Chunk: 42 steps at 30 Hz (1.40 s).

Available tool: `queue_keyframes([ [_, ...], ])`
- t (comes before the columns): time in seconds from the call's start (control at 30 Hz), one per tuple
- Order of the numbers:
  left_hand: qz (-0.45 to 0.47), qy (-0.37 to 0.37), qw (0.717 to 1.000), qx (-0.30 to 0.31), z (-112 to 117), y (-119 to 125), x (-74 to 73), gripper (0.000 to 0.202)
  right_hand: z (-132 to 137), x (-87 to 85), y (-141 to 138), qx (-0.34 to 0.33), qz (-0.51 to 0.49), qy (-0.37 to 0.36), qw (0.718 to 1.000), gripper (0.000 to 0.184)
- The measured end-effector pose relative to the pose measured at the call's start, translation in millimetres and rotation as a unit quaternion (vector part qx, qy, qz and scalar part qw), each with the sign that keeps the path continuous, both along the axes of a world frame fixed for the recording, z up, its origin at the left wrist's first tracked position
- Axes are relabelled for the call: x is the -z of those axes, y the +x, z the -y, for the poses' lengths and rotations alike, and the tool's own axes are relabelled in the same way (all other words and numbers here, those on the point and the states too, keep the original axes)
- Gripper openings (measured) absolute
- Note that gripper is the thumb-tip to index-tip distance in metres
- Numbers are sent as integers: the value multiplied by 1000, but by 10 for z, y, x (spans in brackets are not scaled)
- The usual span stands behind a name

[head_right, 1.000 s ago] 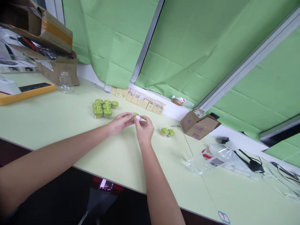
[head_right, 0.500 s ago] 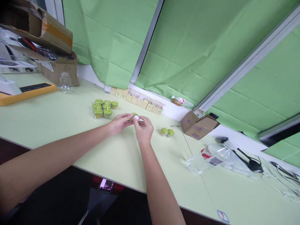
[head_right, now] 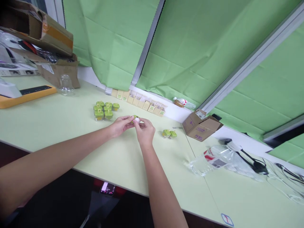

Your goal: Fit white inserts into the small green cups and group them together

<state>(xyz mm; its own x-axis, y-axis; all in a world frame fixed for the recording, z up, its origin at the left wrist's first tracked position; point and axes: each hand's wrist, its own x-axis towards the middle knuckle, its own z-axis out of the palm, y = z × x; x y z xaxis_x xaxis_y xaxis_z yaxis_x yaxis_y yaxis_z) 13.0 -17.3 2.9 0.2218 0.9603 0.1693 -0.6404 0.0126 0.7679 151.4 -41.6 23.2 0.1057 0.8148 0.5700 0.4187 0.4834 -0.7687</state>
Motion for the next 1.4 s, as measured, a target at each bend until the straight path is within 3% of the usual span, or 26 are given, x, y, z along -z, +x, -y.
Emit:
queue_keyframes([
  [0.17, -5, 10, 1000, 0, -32, -4, 18, 26, -11, 13, -13, 17, -35, -31, 999, 38],
  [0.4, -8, -10, 1000, -4, -77, -14, -2, 27, -107, 39, 61, -8, -104, -47, 993, 53],
  [0.63, 14, -34, 999, -9, -109, -81, -50, 28, -184, 45, 239, 27, -66, -115, 991, 54],
  [0.77, -13, -32, 999, 12, -106, -76, -40, 33, -155, 22, 204, -71, -108, -133, 983, 49],
  [0.97, -31, -34, 998, 39, -57, -37, -46, 35, -164, 59, 167, -155, -42, -143, 977, 46],
  [1.4, -39, -78, 996, -1, -99, -31, -35, 36, -210, 149, 237, -124, 33, -125, 984, 47],
])
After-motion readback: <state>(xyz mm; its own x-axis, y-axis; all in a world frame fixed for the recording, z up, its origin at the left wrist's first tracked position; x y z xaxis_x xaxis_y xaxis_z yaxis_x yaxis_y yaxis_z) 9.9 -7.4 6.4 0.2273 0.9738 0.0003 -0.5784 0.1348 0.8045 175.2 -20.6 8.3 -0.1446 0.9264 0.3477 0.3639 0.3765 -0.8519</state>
